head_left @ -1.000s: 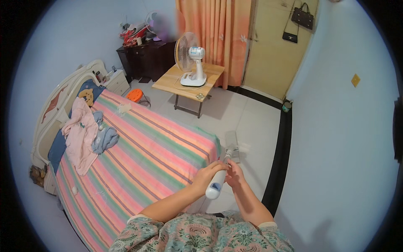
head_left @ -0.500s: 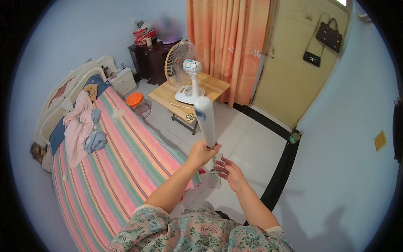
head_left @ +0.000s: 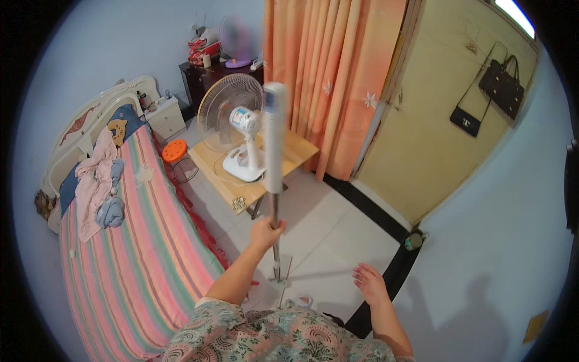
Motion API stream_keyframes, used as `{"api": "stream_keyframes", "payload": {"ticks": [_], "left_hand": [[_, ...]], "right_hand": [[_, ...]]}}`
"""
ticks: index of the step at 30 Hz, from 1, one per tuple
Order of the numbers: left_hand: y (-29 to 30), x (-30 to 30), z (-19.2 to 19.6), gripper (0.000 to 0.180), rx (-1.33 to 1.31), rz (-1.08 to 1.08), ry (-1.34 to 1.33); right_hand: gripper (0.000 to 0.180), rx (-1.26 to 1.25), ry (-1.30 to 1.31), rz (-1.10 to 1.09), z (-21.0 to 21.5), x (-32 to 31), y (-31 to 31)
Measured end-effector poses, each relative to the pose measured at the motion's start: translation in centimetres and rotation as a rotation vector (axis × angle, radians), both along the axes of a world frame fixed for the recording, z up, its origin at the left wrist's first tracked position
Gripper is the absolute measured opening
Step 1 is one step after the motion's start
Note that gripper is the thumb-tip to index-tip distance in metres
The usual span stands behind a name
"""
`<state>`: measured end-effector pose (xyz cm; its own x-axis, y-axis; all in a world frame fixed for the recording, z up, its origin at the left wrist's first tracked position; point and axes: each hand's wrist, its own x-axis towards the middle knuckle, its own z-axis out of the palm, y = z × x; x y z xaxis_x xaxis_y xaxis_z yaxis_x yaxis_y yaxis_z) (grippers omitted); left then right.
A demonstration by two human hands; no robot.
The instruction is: The person mops the tiled floors in a bedroom, bathroom, and balcony area using a mop with a long handle. They move around furniture and obstacles, including a bed and a chair, to clean the floor surfaces. The person also briefly wipes the mop handle with a tissue in the bathroom.
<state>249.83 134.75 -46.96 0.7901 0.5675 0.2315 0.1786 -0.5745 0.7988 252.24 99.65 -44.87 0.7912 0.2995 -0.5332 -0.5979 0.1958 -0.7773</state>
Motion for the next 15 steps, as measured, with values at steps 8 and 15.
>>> {"api": "stream_keyframes", "payload": {"ticks": [8, 15], "left_hand": [[-7.1, 15.5, 5.3, 0.036, 0.251, -0.140, -0.305], [-9.9, 25.5, 10.3, 0.037, 0.211, 0.202, -0.363]], "right_hand": [[0.025, 0.013, 0.060, -0.307, -4.2, 11.9, -11.7], [0.026, 0.148, 0.069, -0.246, -7.4, 25.6, -16.0]]}}
